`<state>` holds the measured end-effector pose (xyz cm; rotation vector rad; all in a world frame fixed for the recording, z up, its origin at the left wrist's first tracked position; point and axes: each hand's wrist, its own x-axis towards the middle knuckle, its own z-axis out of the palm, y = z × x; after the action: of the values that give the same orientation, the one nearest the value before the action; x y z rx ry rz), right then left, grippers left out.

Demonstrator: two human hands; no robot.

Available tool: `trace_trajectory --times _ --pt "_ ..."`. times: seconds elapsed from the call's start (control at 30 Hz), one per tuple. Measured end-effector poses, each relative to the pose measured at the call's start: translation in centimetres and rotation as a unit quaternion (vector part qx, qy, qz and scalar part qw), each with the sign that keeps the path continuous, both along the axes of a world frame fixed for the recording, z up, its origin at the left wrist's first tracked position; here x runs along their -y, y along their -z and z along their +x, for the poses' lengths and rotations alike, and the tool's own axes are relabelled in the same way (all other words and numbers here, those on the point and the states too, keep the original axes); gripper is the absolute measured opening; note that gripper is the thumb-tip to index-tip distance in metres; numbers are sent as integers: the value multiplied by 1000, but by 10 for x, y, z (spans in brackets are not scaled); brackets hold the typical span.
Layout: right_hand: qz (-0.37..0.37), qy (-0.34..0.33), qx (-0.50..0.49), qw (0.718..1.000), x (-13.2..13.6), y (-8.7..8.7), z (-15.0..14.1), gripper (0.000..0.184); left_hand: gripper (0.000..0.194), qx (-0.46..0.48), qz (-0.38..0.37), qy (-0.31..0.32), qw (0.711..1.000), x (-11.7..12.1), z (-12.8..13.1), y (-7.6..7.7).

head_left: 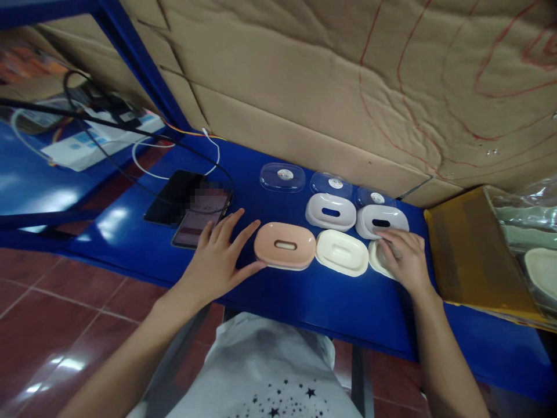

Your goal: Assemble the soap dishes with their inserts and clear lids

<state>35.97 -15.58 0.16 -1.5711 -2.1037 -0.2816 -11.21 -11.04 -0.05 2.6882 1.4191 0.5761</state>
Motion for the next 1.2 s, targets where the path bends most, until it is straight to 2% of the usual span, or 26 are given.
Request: trace_trajectory --times 0.13,0.43,0.67,0.73,0.87,0.93,1.1,1.2 --pt "-5 5 -6 1000 0 -1 -1 23 79 4 3 10 1000 2 1 0" --pt "-38 -14 -4 999 9 -12 7 19 92 39 -12 95 995 7 17 -2" --pt "5 -9 35 999 5 -17 1 19 94 34 -31 98 994 -3 28 -1" --pt "12 -9 56 998 4 -17 -2 20 90 42 -47 103 993 -6 31 -1" --pt "9 -12 76 997 3 -13 -3 21 58 63 -73 124 988 -8 35 -2" --pt "0 -9 70 997 3 -11 -2 21 48 68 -78 132 986 -8 35 -1" --pt "-28 8 44 999 3 -5 0 24 45 94 -69 150 982 -6 35 3" --pt "-19 13 45 999 3 -5 0 25 46 113 -64 151 980 -6 36 7"
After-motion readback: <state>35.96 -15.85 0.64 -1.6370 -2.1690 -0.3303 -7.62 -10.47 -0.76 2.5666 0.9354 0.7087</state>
